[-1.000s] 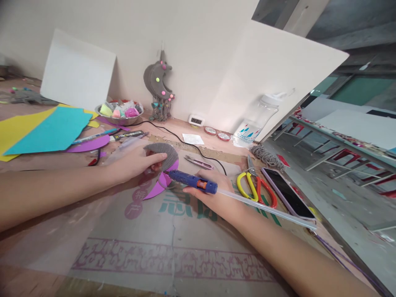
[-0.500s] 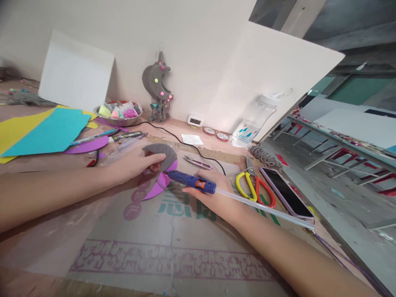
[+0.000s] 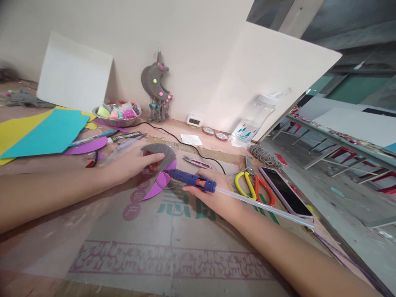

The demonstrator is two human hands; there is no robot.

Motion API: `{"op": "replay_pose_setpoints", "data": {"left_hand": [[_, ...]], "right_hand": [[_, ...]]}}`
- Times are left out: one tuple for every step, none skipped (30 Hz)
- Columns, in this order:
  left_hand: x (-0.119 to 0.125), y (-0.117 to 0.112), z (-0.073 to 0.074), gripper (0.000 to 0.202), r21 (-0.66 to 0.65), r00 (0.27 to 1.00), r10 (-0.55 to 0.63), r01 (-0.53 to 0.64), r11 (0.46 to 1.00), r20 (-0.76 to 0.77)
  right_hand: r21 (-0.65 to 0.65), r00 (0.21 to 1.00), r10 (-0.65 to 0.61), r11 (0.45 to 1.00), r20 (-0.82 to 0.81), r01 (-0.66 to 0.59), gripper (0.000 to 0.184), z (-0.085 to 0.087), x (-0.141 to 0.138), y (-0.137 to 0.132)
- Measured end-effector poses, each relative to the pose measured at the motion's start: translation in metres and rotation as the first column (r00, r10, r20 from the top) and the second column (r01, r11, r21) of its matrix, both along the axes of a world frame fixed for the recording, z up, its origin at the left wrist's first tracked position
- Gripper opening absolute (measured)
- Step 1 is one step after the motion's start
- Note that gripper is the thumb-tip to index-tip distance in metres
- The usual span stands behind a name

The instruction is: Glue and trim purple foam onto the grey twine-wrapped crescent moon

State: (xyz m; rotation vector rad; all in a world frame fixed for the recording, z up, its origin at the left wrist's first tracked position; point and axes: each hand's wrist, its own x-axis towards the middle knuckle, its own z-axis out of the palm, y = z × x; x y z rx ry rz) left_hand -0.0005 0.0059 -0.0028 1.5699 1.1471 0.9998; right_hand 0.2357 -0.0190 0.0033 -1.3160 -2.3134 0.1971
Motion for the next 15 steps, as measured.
{"op": "replay_pose_setpoints", "data": {"left_hand": [[-0.0003,0.0008,-0.0011,0.028,0.003,1.0,-0.003,0.003,1.0,-0.005],[-0.0005,0.0017,-0.0026,0.028,0.007,1.0,-0.004,0.004,1.0,-0.011],[-0.0007,0.0026,-0.0043,0.028,0.011,1.0,-0.003,0.003,1.0,-0.016],[-0.0008,0.0033,-0.0059,0.028,0.013,1.0,-0.001,0.002,1.0,-0.018],[-0.0007,0.0038,-0.0073,0.028,0.011,1.0,0.0,0.0,1.0,-0.011],[-0.0006,0.004,-0.0082,0.028,0.004,1.0,0.0,0.0,1.0,0.0],[-0.0003,0.0038,-0.0085,0.029,-0.006,1.0,-0.001,0.001,1.0,0.008],[-0.0001,0.0034,-0.0082,0.029,-0.016,1.0,-0.005,0.005,1.0,0.013],[0.0001,0.0028,-0.0075,0.029,-0.023,1.0,-0.009,0.009,1.0,0.016],[0.0002,0.0021,-0.0066,0.029,-0.027,1.0,-0.015,0.016,1.0,0.014],[0.0003,0.0016,-0.0056,0.029,-0.027,1.0,-0.022,0.022,0.999,0.007],[0.0003,0.0012,-0.0047,0.029,-0.027,1.0,-0.027,0.027,0.999,-0.001],[0.0003,0.001,-0.0042,0.029,-0.028,1.0,-0.03,0.03,0.999,-0.005],[0.0003,0.001,-0.0042,0.029,-0.033,1.0,-0.03,0.03,0.999,-0.005],[0.0004,0.0011,-0.0044,0.03,-0.04,1.0,-0.028,0.028,0.999,-0.001]], "right_hand": [[-0.003,1.0,0.001,1.0,-0.001,-0.001,0.032,0.0002,-0.0003,0.0],[-0.008,1.0,0.005,1.0,-0.003,-0.005,0.033,0.0005,-0.0008,-0.0001],[-0.014,1.0,0.012,1.0,-0.006,-0.012,0.033,0.0008,-0.0015,-0.0002],[-0.018,1.0,0.019,1.0,-0.01,-0.02,0.033,0.001,-0.0022,-0.0004],[-0.021,1.0,0.026,0.999,-0.012,-0.026,0.034,0.0011,-0.0029,-0.0006],[-0.021,0.999,0.032,0.999,-0.013,-0.033,0.035,0.0011,-0.0035,-0.0008],[-0.019,0.999,0.036,0.999,-0.012,-0.036,0.036,0.001,-0.0041,-0.001],[-0.016,0.999,0.036,0.999,-0.01,-0.036,0.036,0.001,-0.0046,-0.0012],[-0.013,0.999,0.036,0.999,-0.005,-0.036,0.037,0.001,-0.005,-0.0015],[-0.007,0.999,0.035,0.999,0.001,-0.035,0.037,0.0011,-0.0053,-0.0018],[-0.003,0.999,0.036,0.999,0.011,-0.036,0.036,0.0014,-0.0056,-0.0021],[0.005,0.999,0.034,0.999,0.019,-0.034,0.034,0.0017,-0.0058,-0.0025],[0.013,0.999,0.034,0.999,0.026,-0.034,0.033,0.0019,-0.006,-0.0028],[0.019,0.999,0.034,0.999,0.031,-0.035,0.032,0.002,-0.0062,-0.003],[0.027,0.999,0.032,0.999,0.032,-0.033,0.031,0.002,-0.0063,-0.003]]}}
